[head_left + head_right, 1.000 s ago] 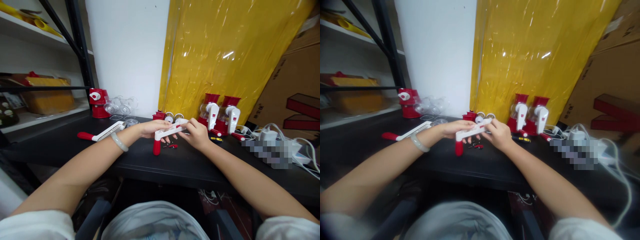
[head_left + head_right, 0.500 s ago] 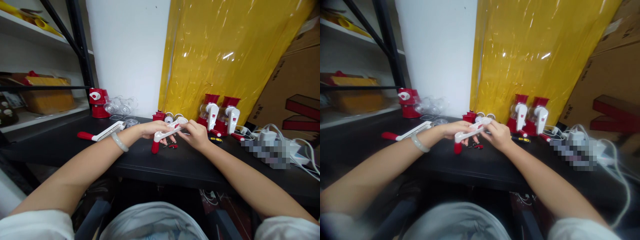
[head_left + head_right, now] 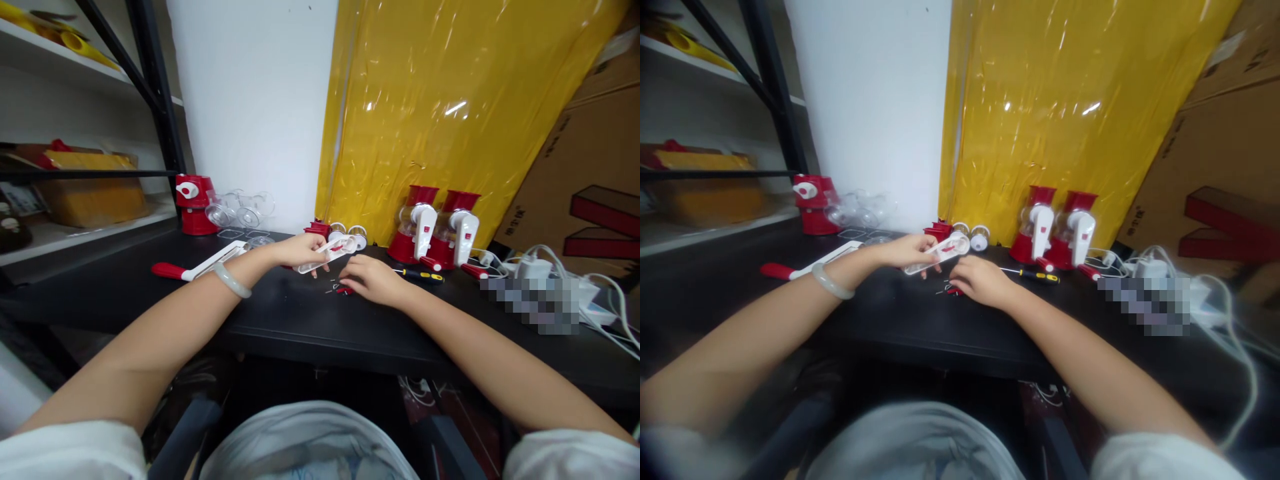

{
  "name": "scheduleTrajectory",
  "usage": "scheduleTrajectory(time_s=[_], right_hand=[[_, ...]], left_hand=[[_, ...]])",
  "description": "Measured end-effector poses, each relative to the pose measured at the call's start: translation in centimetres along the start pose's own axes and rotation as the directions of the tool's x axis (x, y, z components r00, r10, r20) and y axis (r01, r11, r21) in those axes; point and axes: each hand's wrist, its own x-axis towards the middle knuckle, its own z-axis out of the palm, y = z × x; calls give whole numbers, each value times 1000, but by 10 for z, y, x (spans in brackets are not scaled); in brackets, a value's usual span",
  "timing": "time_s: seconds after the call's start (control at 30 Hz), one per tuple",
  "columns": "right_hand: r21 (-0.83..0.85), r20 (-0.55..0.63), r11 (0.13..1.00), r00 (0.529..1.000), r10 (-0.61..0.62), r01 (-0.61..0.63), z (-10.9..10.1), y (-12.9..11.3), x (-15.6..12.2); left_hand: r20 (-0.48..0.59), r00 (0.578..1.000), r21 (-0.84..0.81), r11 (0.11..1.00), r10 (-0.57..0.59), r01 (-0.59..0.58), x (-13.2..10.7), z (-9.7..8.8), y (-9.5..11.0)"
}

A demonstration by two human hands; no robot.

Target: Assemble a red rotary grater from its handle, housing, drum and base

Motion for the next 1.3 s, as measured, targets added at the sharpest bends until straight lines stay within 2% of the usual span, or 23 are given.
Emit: scheduleTrajectory(time_s=[0.13,0.23,0.33,0.47,0.67,0.83,0.97,1.07,1.17,1.3], right_hand=[[55,94,998,995,10,-15,9,7,4],[102,149,994,989,27,-42,12,11,11],[150,238,987,971,15,-52,10,9,22],[110,369,990,928,46,-93,8,7,36],[111,382,983,919,96,-149,12,11,42],[157,271,968,951,149,-197,5,15,50],[226,-2,939,964,267,-259,5,19,59],[346,-219,895,904,367,-280,15,16,58],[397,-281,876,873,400,-274,27,11,50],[409,-307,853,831,464,-325,34,10,44]], left_hand=[[-32,999,310,950,37,-26,-1,2,-6],[-12,999,361,932,47,-39,0,1,-9],[-39,996,447,893,83,-57,2,0,-12],[-81,986,560,825,144,-75,6,-4,-18],[-103,983,592,804,150,-60,7,-8,-22],[-118,983,584,811,143,-47,7,-10,-23],[-156,976,511,858,153,-53,6,-9,-21],[-238,956,466,884,171,-43,8,-7,-20],[-303,935,445,895,185,-33,11,-3,-22],[-306,916,507,858,261,-75,16,5,-25]])
